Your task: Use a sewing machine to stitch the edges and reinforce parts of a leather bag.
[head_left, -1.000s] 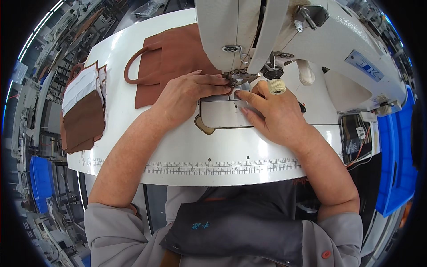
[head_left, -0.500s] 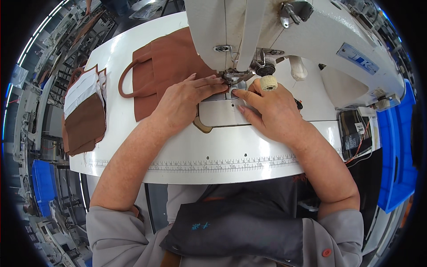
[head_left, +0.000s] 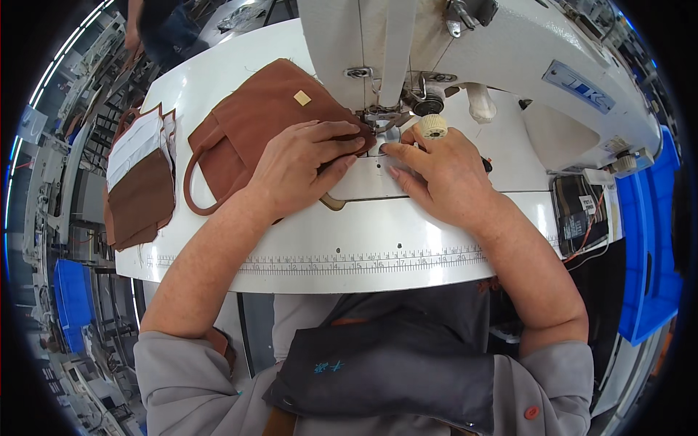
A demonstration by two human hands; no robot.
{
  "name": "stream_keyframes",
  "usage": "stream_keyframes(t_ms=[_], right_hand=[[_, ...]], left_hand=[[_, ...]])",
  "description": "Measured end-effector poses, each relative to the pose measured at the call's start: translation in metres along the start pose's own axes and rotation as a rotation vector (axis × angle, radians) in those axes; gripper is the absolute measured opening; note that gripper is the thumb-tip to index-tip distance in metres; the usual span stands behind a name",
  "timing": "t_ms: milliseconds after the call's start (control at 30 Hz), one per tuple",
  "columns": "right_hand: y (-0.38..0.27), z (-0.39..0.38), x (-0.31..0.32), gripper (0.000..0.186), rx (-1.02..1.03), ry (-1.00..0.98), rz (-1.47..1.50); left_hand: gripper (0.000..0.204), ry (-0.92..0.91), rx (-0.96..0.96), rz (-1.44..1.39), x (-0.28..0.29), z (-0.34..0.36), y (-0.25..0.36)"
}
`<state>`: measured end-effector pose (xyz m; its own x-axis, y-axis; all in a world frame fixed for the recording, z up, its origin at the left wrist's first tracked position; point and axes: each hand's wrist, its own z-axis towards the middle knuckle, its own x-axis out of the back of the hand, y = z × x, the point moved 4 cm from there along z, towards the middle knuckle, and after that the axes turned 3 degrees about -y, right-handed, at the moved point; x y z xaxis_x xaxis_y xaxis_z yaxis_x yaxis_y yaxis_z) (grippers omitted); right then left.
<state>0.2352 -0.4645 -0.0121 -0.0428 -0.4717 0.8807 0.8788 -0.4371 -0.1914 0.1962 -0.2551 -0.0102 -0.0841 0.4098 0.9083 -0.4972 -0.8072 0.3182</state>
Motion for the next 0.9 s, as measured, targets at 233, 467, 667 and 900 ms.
stream_keyframes(t_ms=[233, 467, 667, 900], right_hand=[[0.000, 0.003, -0.003, 0.031, -0.016, -0.038, 0.020], [0.001, 0.004, -0.004, 0.033, -0.031, -0.037, 0.047], [-0.003, 0.006, -0.004, 0.029, 0.003, -0.047, 0.049], [-0.004, 0.007, -0.004, 0.025, 0.015, -0.065, 0.003]], left_hand=[[0.035, 0.046, -0.015, -0.084, 0.001, 0.002, -0.012], [0.033, 0.055, 0.061, -0.149, -0.005, 0.009, -0.007], [0.020, 0.201, 0.115, -0.145, -0.010, 0.011, -0.005], [0.039, 0.164, -0.094, -0.058, -0.006, 0.011, -0.002]])
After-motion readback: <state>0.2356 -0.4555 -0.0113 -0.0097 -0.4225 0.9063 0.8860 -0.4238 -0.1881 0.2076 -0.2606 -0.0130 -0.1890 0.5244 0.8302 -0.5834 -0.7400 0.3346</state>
